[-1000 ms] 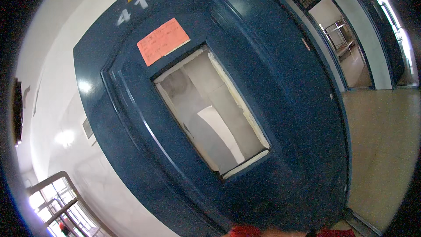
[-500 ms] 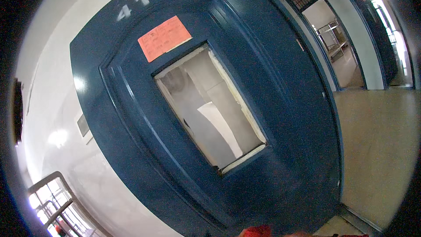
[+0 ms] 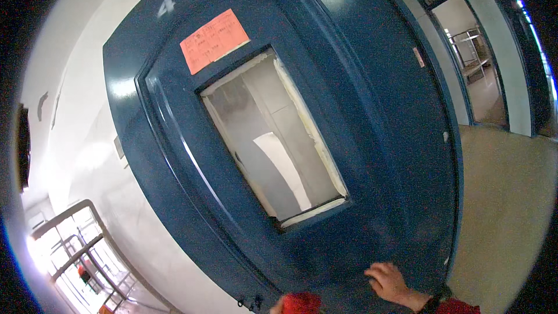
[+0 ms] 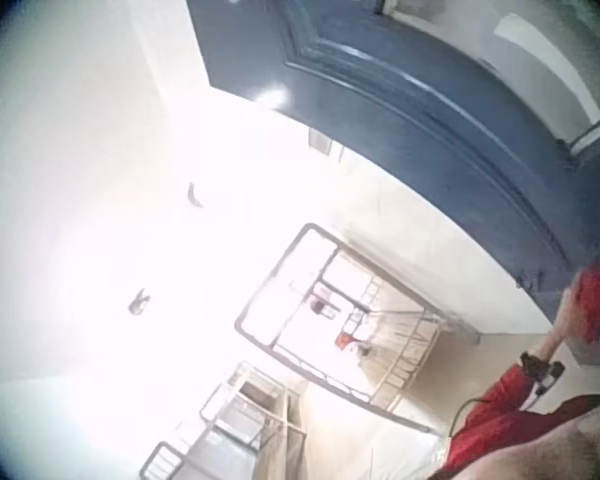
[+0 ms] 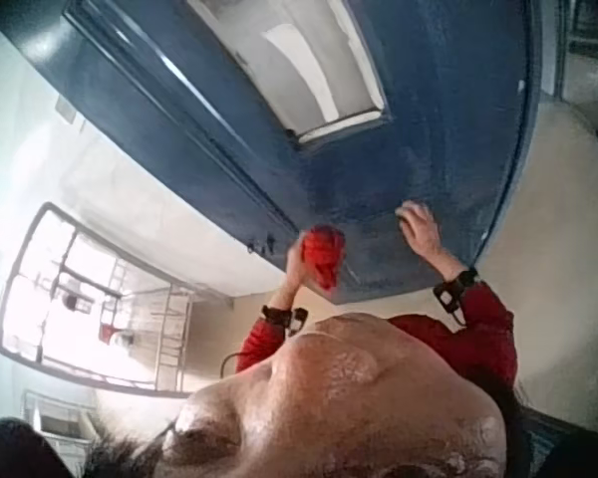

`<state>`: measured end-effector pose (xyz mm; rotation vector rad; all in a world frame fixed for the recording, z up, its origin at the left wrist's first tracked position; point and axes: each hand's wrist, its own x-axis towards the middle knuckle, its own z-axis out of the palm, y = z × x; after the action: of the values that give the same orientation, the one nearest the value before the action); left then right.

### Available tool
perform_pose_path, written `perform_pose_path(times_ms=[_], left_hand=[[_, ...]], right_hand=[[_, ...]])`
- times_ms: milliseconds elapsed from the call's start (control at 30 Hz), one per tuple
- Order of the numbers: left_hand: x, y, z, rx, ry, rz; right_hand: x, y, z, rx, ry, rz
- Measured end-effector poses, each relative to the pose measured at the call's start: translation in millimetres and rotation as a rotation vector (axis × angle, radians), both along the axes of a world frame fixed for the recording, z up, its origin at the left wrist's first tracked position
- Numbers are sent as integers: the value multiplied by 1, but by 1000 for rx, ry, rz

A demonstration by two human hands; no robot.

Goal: The recorder is wiping down a blue metal door using a red cleaning cloth.

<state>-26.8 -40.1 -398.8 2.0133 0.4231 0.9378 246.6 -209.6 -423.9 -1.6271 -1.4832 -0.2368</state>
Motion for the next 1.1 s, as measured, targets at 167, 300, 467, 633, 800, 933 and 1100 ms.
perform_pose_path(times_ms=[167, 300, 467, 633, 800, 933, 1100], left_hand=[[62, -34, 136, 403, -149, 151], [116, -51, 226, 770, -197, 154], [184, -65, 331, 1097, -426, 214], [220, -60, 397, 1287, -513, 326], [238, -34, 411, 1488, -360, 530], [255, -18, 386, 1480, -455, 569], [266, -28, 313, 1561, -203, 390]], right_hand=[[47, -6, 70, 139, -378, -203], [76, 3, 71, 37, -496, -190], [80, -9, 70, -20, -506, -192], [78, -7, 69, -32, -523, -186], [65, -6, 72, -81, -470, -170], [65, -3, 68, -85, -475, -174], [62, -3, 70, -111, -444, -206]])
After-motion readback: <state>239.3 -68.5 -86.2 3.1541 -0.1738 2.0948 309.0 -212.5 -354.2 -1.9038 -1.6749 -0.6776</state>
